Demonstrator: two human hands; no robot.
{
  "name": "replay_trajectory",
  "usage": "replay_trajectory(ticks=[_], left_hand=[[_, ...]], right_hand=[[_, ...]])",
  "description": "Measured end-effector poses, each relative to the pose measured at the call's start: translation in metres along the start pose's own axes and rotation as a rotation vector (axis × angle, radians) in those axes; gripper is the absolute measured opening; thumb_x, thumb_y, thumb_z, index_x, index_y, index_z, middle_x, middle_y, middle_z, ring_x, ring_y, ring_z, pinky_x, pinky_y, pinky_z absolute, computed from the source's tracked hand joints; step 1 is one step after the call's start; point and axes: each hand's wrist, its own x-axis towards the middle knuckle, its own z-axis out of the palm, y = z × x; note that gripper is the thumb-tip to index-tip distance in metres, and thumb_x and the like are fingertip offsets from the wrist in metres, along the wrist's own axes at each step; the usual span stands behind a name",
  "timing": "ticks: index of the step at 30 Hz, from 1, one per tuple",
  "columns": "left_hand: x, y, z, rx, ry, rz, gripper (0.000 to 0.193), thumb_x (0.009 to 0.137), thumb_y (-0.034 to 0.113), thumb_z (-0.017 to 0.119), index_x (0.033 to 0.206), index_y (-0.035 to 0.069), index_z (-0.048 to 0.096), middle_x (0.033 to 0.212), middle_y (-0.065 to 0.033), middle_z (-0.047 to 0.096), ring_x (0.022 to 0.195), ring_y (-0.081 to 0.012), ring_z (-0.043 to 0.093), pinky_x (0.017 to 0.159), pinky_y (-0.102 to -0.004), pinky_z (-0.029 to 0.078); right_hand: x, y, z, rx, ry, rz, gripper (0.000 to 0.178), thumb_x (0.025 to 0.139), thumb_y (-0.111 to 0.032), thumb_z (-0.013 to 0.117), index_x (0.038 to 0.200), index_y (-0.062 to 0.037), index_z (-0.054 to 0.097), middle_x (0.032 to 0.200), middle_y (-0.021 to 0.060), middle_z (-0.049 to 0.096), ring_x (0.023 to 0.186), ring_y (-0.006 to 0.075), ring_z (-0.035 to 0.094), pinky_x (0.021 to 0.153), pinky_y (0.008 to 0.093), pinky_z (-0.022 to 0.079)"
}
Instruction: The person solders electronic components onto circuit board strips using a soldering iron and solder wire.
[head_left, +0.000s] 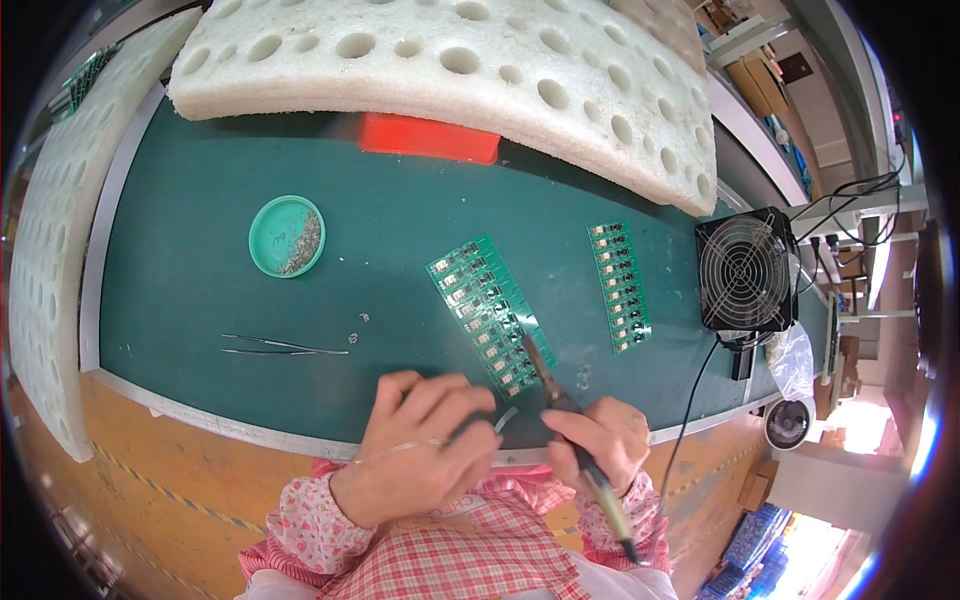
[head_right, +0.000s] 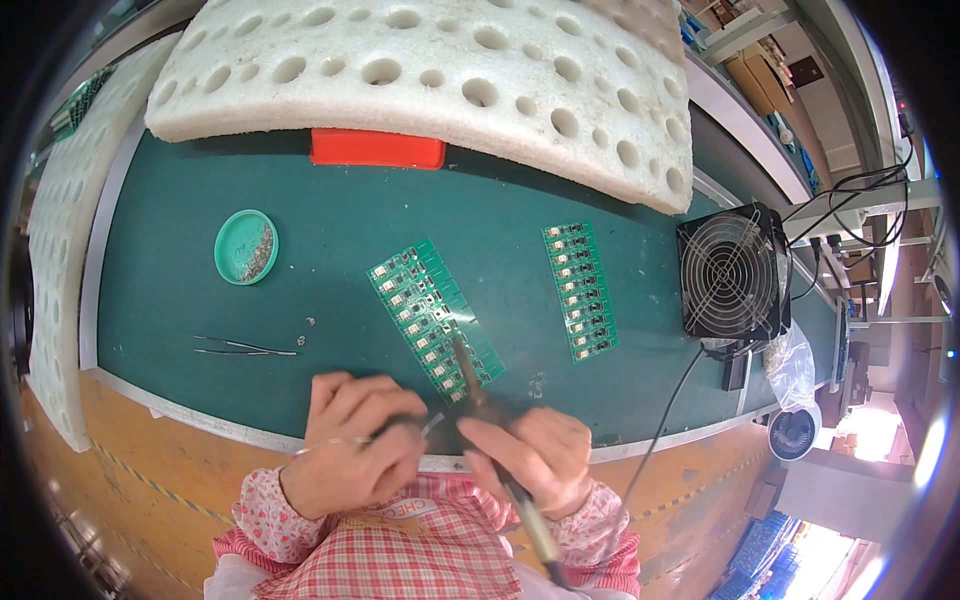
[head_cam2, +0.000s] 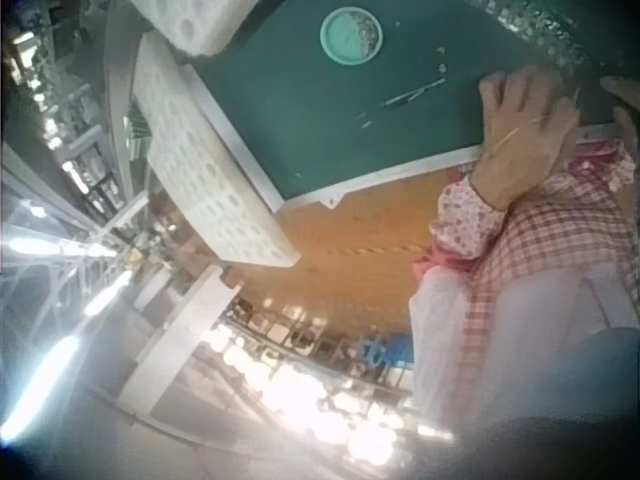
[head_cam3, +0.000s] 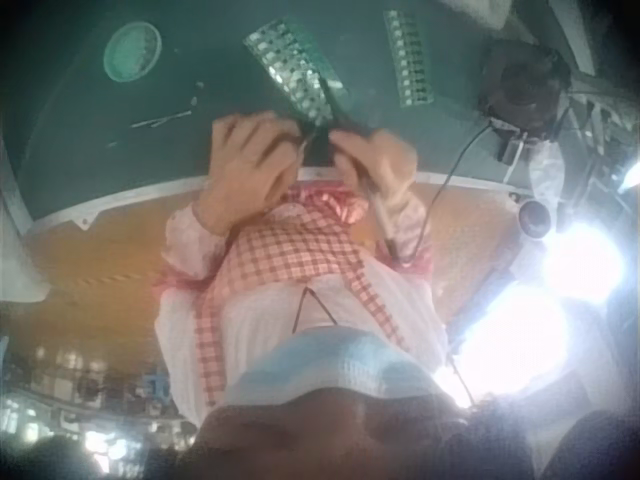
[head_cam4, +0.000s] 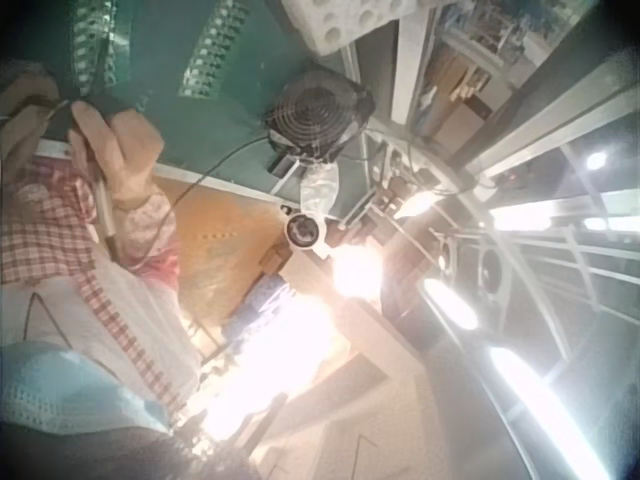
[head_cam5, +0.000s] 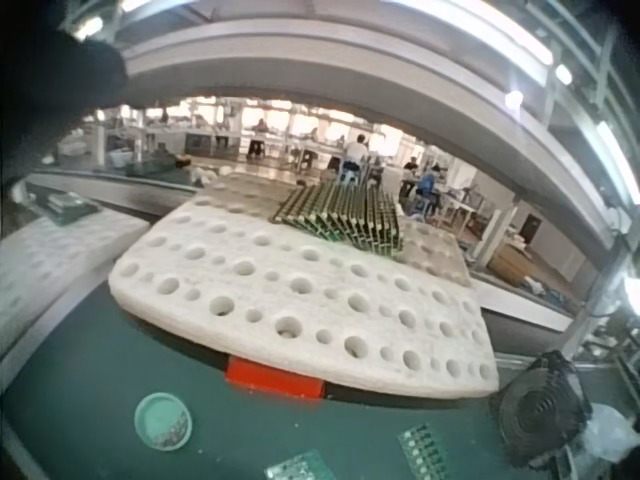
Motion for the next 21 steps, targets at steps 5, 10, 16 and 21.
replay_trajectory(ticks=[5, 10, 16, 21], left_hand=[[-0.002, 0.012, -0.005, 0.036, 0.063, -0.03, 0.02, 0.076, 0.022, 0.079, 0.086, 0.017, 0.063, 0.101, 0.002, 0.062, 0.102, -0.0188, 0.059, 0.094, -0.0456, 0.035], [0.003, 0.005, -0.003, 0.071, 0.147, -0.132, 0.02, 0.071, 0.013, 0.08, 0.077, 0.013, 0.061, 0.097, 0.001, 0.064, 0.096, -0.0217, 0.061, 0.093, -0.0474, 0.036], [0.013, -0.005, 0.01, 0.059, 0.228, -0.209, 0.022, 0.071, 0.006, 0.076, 0.069, 0.01, 0.055, 0.097, -0.0001, 0.068, 0.095, -0.0228, 0.064, 0.092, -0.0451, 0.037], [0.012, -0.012, 0.016, 0.035, 0.191, -0.205, 0.022, 0.071, 0.005, 0.075, 0.068, 0.009, 0.054, 0.105, -0.0009, 0.07, 0.1, -0.0234, 0.065, 0.09, -0.043, 0.038]], right_hand=[[-0.009, 0.006, 0.002, -0.08, -0.2, -0.049, 0.032, 0.07, -0.015, 0.082, 0.101, -0.017, 0.074, 0.066, -0.0004, 0.035, 0.051, 0.0165, 0.045, 0.044, 0.0302, 0.038], [0.003, 0.008, -0.001, -0.126, -0.17, -0.014, 0.035, 0.068, -0.002, 0.081, 0.099, -0.0127, 0.07, 0.067, 0.001, 0.045, 0.053, 0.0176, 0.051, 0.046, 0.0307, 0.041], [-0.001, 0.006, -0.003, -0.036, 0.12, 0.16, 0.028, 0.075, 0.003, 0.075, 0.098, -0.002, 0.059, 0.067, 0.0068, 0.065, 0.05, 0.0211, 0.06, 0.046, 0.032, 0.046], [0.006, 0.007, 0.006, 0.157, 0.03, 0.069, 0.024, 0.076, 0.001, 0.074, 0.093, -0.002, 0.058, 0.064, 0.0045, 0.063, 0.046, 0.019, 0.06, 0.045, 0.0295, 0.047]])
